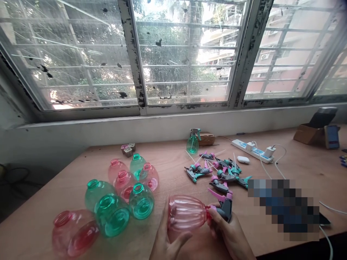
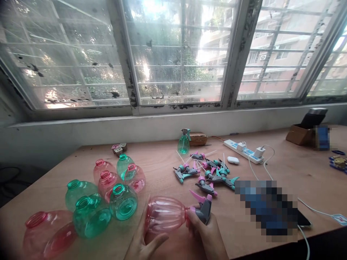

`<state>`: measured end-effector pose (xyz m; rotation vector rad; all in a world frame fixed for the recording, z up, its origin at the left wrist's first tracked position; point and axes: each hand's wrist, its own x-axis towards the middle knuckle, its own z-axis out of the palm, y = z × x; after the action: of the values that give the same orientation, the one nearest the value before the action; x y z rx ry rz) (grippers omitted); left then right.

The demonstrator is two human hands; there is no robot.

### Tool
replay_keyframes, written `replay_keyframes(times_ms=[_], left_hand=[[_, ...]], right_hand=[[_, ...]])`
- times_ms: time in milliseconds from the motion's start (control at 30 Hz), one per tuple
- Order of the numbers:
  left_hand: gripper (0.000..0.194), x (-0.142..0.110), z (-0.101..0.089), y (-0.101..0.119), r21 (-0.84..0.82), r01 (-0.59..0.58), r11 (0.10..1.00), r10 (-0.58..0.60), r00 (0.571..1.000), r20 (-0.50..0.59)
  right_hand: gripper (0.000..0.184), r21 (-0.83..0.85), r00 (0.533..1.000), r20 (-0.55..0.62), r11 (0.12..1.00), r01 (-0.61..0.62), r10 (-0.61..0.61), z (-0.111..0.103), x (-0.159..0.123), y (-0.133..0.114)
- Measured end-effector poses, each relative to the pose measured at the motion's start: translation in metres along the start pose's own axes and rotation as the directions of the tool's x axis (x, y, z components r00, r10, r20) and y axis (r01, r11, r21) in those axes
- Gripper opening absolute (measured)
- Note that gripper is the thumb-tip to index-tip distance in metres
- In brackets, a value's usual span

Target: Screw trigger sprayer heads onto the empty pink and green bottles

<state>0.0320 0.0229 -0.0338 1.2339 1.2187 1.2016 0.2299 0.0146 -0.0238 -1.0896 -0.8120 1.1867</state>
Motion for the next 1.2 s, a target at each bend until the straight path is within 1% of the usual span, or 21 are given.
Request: replay_keyframes(times_ms=[67,133,200,300,333,433,500,633,767,833,967,1100,1200], left_hand=[[0.097,-0.001,0.000,0.004,-0.002,-0.019,1.000,0.019,1.000,0.000],[0.099,-0.002,0.000,0.005,-0.007,-0.016,1.000,0.016,1.000,0.004],[0.100,-0.001,-0.001,0.003,-0.013,-0.003,1.000,0.004,1.000,0.013],[0.092,0.001,-0.001,-0.003,-0.010,0.014,1.000,-0.013,1.000,0.028],[0.093,0.002,-0.001,-0.005,-0.011,0.014,1.000,-0.014,1.000,0.023],[0.103,0.003,0.000,-0.009,-0.036,0.008,0.999,-0.008,1.000,-0.004],[0.105,0.003,0.000,-0.008,-0.033,-0.001,0.999,0.000,1.000,-0.008],[0.103,0.001,-0.001,-0.004,-0.017,-0.016,1.000,0.016,1.000,0.018],[0.096,0.002,-0.002,-0.005,-0.036,0.016,0.999,-0.014,0.999,0.035],[0.098,0.003,-0.002,-0.006,-0.029,0.023,0.999,-0.022,0.999,0.032],[0.110,0.003,-0.001,-0.006,-0.040,0.012,0.999,-0.011,0.999,0.032],[0.111,0.000,-0.002,-0.003,-0.018,-0.010,1.000,0.011,0.999,0.037],[0.111,-0.001,-0.003,0.001,-0.032,-0.008,0.999,0.009,0.999,0.047]], right_hand=[[0.040,-0.003,1.000,0.023,1.000,-0.006,0.006,0.000,0.000,-0.001],[0.041,-0.009,1.000,0.025,1.000,-0.003,0.003,0.000,0.001,0.000],[0.042,-0.007,1.000,0.014,1.000,0.009,-0.009,0.001,0.002,0.002],[0.042,0.001,1.000,-0.010,1.000,0.026,-0.026,0.001,0.002,0.004],[0.042,0.002,1.000,-0.011,1.000,0.025,-0.025,0.000,0.002,0.004],[0.041,-0.002,1.000,0.007,1.000,0.014,-0.014,-0.001,0.001,0.004],[0.039,0.000,1.000,0.017,1.000,0.010,-0.010,-0.001,0.001,0.003],[0.041,-0.006,1.000,0.004,1.000,0.020,-0.020,0.000,0.001,0.003],[0.043,-0.016,1.000,-0.002,1.000,0.013,-0.013,0.000,0.001,0.005],[0.044,-0.018,1.000,-0.007,1.000,0.008,-0.008,0.000,0.001,0.006],[0.042,-0.009,1.000,-0.011,1.000,0.009,-0.009,-0.001,0.003,0.006],[0.040,-0.019,1.000,0.023,1.000,0.003,-0.002,-0.004,0.004,0.008],[0.040,-0.028,1.000,0.018,1.000,-0.001,0.001,-0.005,0.004,0.010]])
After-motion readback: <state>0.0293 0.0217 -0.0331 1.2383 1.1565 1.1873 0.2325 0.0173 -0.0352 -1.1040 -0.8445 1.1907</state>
